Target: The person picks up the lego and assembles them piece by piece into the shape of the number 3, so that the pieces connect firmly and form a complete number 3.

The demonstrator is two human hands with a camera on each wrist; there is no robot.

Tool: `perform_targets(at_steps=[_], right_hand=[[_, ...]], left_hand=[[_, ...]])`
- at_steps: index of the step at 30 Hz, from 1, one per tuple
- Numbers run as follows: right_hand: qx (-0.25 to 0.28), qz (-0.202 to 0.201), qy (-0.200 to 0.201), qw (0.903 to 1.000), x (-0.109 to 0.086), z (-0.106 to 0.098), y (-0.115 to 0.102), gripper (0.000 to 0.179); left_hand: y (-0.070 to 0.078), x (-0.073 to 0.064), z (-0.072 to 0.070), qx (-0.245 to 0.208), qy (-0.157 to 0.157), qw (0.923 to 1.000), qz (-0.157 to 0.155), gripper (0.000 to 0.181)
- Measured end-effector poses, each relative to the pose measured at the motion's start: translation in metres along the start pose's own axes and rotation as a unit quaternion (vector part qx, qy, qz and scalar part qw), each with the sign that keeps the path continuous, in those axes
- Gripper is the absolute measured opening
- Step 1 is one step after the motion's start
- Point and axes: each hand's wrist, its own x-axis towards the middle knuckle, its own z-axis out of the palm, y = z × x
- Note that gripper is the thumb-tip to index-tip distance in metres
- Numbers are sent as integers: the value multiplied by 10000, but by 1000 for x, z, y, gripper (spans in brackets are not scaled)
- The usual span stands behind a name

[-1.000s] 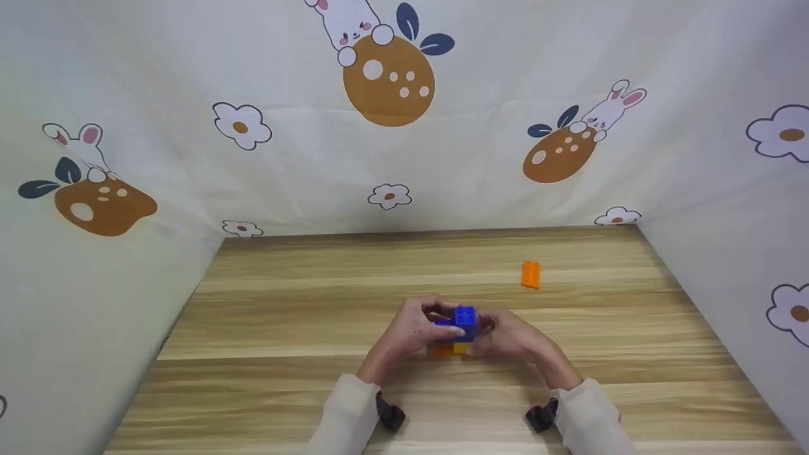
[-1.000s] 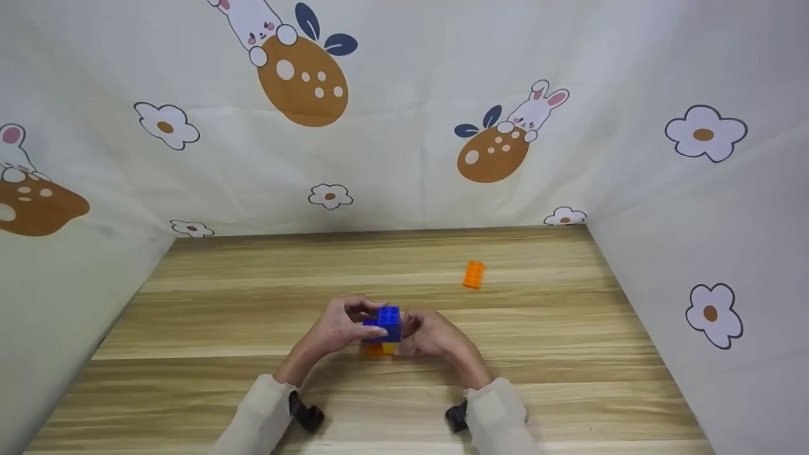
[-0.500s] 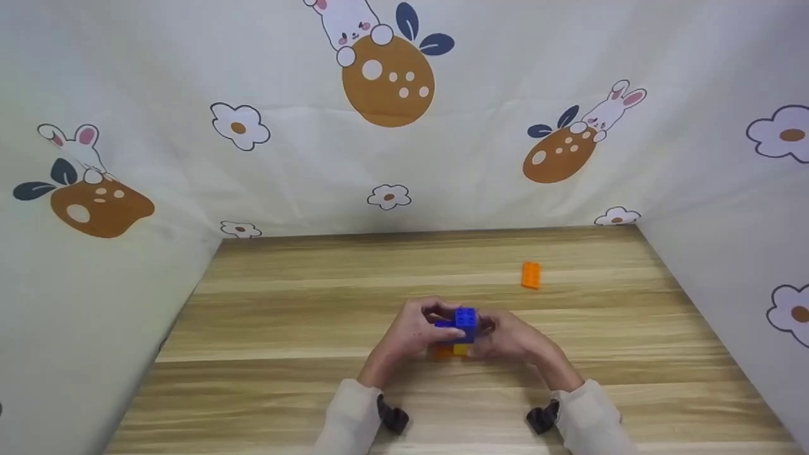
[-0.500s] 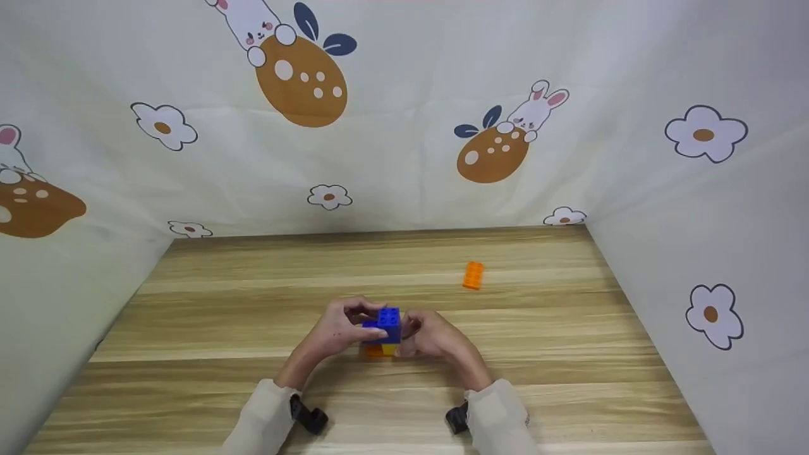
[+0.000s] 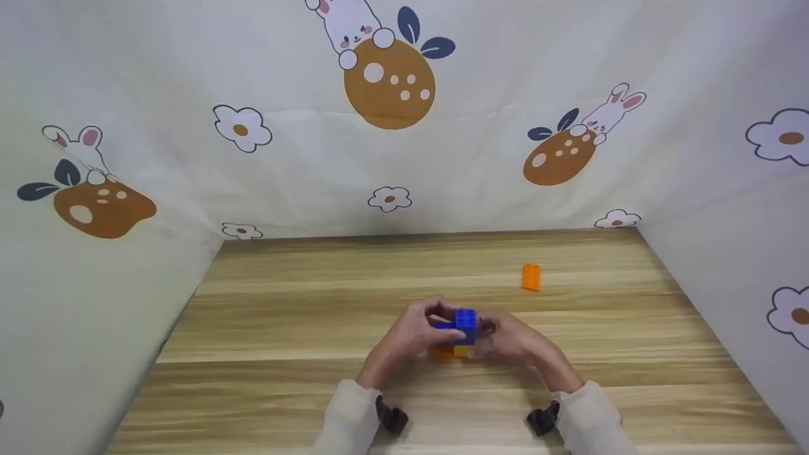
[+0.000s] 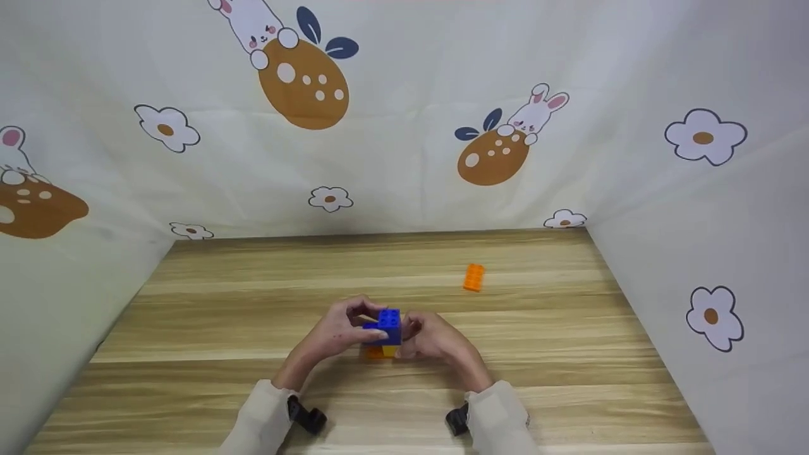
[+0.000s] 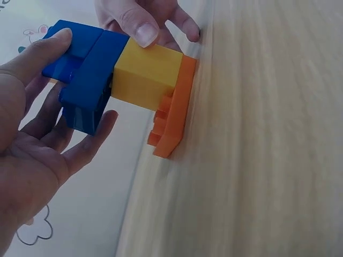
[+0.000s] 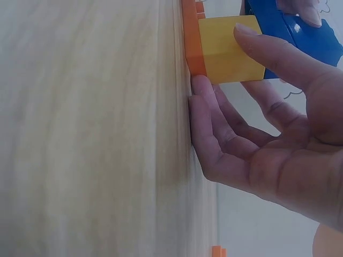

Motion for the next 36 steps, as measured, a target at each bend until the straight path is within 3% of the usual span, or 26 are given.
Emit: perform_targets(at_steps=[6, 14, 20, 24, 29, 36], right_hand=[[134, -8, -52, 9999, 1, 0, 1, 46], [146, -3, -64, 9999, 2, 2, 2, 50], [139, 168, -16, 9998, 1, 1, 1, 52], [197, 278, -18, 9994, 1, 1, 1, 53], [26, 114, -15, 9999, 1, -1, 2, 49], [138, 193, -45, 9997, 3, -1, 0, 50]], left_hand=[[-1, 0, -9, 281, -263, 9991, -192, 41], [-16, -3, -29, 340, -797, 9960, -238, 48], [-25, -3, -36, 226, -1190, 9919, -392, 50], [-31, -3, -40, -185, -1294, 9902, -483, 50], [-36, 0, -41, -492, -1334, 9889, -431, 48], [-37, 0, -40, -216, -1149, 9918, -510, 43]])
